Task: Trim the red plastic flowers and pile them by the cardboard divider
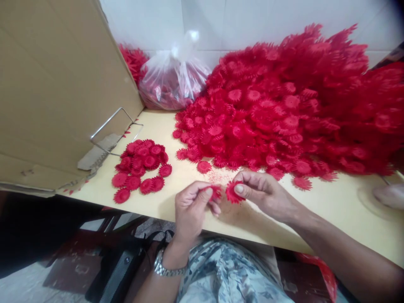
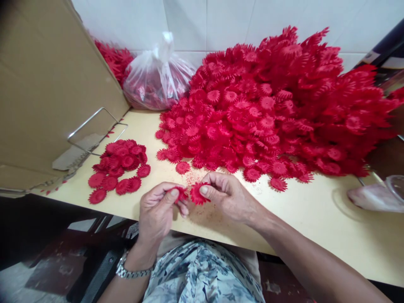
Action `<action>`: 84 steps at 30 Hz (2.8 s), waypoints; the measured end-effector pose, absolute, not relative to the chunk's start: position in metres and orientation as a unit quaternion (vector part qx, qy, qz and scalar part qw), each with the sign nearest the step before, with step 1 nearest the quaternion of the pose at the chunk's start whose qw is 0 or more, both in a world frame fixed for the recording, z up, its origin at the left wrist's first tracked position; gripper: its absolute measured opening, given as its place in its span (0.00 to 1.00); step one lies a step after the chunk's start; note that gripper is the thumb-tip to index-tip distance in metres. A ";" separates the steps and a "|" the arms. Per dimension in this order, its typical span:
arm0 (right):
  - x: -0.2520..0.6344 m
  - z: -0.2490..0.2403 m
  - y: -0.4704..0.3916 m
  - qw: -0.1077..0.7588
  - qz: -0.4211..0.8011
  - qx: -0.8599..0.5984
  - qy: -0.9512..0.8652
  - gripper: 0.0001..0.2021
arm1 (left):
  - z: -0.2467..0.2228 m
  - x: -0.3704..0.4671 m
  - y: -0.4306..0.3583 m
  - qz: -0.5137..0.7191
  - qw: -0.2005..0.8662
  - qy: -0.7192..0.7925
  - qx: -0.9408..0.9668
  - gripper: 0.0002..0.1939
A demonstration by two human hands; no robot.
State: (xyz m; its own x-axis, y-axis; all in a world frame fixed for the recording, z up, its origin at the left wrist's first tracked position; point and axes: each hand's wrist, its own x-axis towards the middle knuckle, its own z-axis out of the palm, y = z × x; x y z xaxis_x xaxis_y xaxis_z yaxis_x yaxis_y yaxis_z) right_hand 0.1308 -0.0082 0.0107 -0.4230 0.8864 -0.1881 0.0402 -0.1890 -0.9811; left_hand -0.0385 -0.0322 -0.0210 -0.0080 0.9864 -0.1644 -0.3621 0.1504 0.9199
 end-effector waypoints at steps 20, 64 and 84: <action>0.128 0.006 -0.004 0.317 0.570 -0.450 -0.610 0.22 | -0.022 -0.030 -0.031 0.468 0.664 0.412 0.411 0.13; 0.176 0.101 0.150 0.292 -0.035 -0.610 -0.736 0.15 | 0.071 -0.019 0.145 0.576 0.334 0.463 0.585 0.09; 0.025 -0.014 0.066 0.156 -0.027 -0.249 -0.955 0.06 | -0.025 -0.165 -0.031 0.306 -0.120 0.645 0.690 0.10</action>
State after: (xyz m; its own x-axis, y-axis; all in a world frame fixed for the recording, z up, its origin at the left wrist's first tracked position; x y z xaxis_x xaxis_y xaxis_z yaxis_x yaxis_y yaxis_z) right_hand 0.0245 0.0655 -0.0136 -0.8274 0.4672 0.3117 0.4840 0.8747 -0.0263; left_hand -0.1648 -0.0313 -0.0248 -0.0183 0.8165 0.5771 0.9635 -0.1397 0.2282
